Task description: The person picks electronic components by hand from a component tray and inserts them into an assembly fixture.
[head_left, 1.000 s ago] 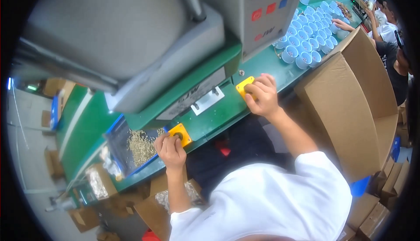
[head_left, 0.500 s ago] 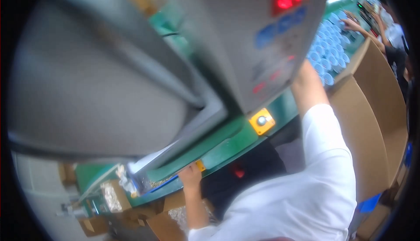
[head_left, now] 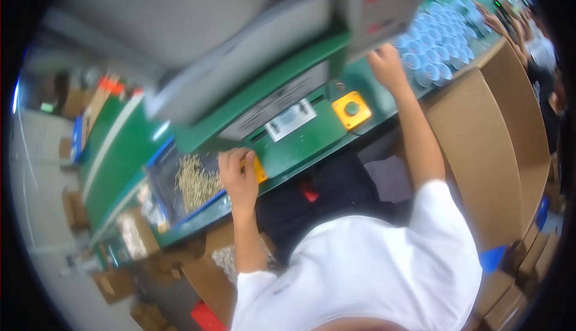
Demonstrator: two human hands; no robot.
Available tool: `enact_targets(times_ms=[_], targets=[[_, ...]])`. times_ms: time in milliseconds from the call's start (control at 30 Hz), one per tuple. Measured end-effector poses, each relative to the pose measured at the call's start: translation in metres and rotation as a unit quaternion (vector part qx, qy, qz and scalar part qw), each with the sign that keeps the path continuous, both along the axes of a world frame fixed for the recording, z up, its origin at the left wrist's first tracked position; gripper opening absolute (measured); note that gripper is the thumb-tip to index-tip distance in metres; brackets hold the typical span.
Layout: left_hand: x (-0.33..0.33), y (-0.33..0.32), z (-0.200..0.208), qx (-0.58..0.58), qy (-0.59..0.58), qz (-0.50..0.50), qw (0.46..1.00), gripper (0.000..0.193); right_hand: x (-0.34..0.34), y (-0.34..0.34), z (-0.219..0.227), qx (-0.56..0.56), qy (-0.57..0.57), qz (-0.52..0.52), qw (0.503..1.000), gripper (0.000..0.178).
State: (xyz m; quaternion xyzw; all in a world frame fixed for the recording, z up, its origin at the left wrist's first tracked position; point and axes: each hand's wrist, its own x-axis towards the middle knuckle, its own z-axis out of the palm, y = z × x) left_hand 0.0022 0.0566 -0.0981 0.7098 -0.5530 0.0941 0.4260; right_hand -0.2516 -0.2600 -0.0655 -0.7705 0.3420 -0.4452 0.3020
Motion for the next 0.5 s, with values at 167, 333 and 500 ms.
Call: enact_targets(times_ms=[167,333,500], targets=[[-0.018,-0.031,0.064,-0.034,0.031,-0.02,0.999,0.005,-0.025,0.102,-0.055,-0.115,-0.025,0.021,0.993,0.026],[-0.005,-0.056,0.092,0.05,0.105,-0.062,0.991,0.011,-0.005,0.112,-0.078,-0.187,-0.048,-0.034,0.981,0.029],[-0.007,-0.067,0.09,0.025,0.213,-0.098,0.972,0.018,-0.008,0.114,-0.083,-0.208,-0.048,-0.036,0.976,0.029]])
